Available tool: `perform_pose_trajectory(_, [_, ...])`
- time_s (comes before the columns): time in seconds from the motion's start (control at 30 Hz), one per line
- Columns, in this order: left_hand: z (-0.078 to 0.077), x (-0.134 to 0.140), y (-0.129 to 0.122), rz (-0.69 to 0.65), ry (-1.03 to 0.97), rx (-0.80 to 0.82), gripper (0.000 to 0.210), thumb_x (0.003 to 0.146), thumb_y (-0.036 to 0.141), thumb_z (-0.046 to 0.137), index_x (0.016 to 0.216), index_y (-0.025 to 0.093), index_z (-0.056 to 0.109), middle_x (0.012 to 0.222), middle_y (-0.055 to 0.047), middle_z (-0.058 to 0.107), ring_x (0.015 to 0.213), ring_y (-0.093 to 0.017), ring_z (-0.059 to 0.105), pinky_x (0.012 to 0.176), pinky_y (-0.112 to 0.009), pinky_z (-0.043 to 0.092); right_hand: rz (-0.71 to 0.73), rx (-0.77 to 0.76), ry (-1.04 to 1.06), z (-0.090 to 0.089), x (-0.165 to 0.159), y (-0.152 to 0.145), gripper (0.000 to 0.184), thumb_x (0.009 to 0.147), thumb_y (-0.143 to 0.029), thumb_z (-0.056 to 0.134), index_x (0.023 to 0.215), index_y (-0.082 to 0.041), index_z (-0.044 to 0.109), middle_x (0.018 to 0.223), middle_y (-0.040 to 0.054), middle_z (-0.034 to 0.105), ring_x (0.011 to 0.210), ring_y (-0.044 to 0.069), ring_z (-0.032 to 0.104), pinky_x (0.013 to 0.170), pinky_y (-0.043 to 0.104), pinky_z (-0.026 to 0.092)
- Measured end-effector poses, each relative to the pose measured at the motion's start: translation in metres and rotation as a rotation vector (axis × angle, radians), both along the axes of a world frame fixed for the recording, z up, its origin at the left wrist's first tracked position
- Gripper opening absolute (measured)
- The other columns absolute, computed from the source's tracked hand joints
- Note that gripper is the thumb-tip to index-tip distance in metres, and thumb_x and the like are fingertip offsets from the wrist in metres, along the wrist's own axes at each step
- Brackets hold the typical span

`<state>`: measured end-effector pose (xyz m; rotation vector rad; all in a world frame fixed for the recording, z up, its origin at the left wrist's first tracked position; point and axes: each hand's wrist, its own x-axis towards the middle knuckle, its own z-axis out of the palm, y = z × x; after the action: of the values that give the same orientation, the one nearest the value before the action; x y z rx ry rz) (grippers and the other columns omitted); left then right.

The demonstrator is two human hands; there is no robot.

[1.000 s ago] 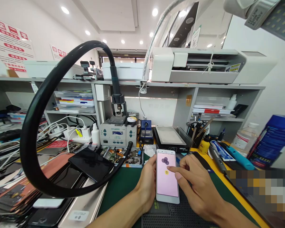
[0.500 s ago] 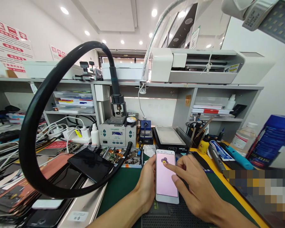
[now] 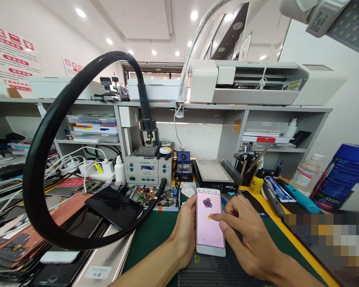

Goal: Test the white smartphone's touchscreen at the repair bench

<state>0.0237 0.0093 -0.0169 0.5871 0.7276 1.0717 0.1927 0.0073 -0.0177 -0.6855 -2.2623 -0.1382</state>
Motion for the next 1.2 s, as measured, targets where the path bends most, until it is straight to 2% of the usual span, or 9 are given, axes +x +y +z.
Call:
perform_pose_trajectory(0.7, [-0.011, 0.001, 0.000, 0.039, -0.009, -0.010, 0.051, 0.091, 0.055, 0.048, 0.097, 0.011, 0.073, 0.081, -0.010, 0.072, 0.071, -0.022, 0.066, 0.070, -0.029, 0.047, 0.000, 0.060, 0.163, -0.001, 0.002, 0.001, 0.022, 0.091, -0.004, 0.049, 0.097, -0.013, 0.069, 0.077, 0.0025, 0.045, 0.072, 0.018, 0.045, 0.063, 0.035, 0.032])
perform_pose_trajectory(1.0, [-0.009, 0.001, 0.002, 0.034, -0.020, -0.003, 0.051, 0.092, 0.055, 0.048, 0.099, 0.011, 0.073, 0.082, -0.010, 0.073, 0.072, -0.021, 0.066, 0.070, -0.028, 0.047, -0.050, 0.010, 0.072, -0.006, 0.005, 0.005, 0.035, 0.096, -0.011, 0.046, 0.125, -0.016, 0.064, 0.082, 0.0037, 0.045, 0.079, 0.020, 0.045, 0.065, 0.036, 0.036])
perform_pose_trajectory(1.2, [-0.009, 0.001, 0.001, 0.033, -0.021, 0.003, 0.050, 0.093, 0.054, 0.047, 0.101, 0.012, 0.073, 0.083, -0.010, 0.073, 0.073, -0.021, 0.065, 0.070, -0.028, 0.046, -0.099, -0.075, -0.001, -0.006, 0.004, 0.005, 0.039, 0.098, -0.015, 0.043, 0.133, -0.020, 0.060, 0.087, 0.0046, 0.047, 0.082, 0.022, 0.046, 0.069, 0.038, 0.039])
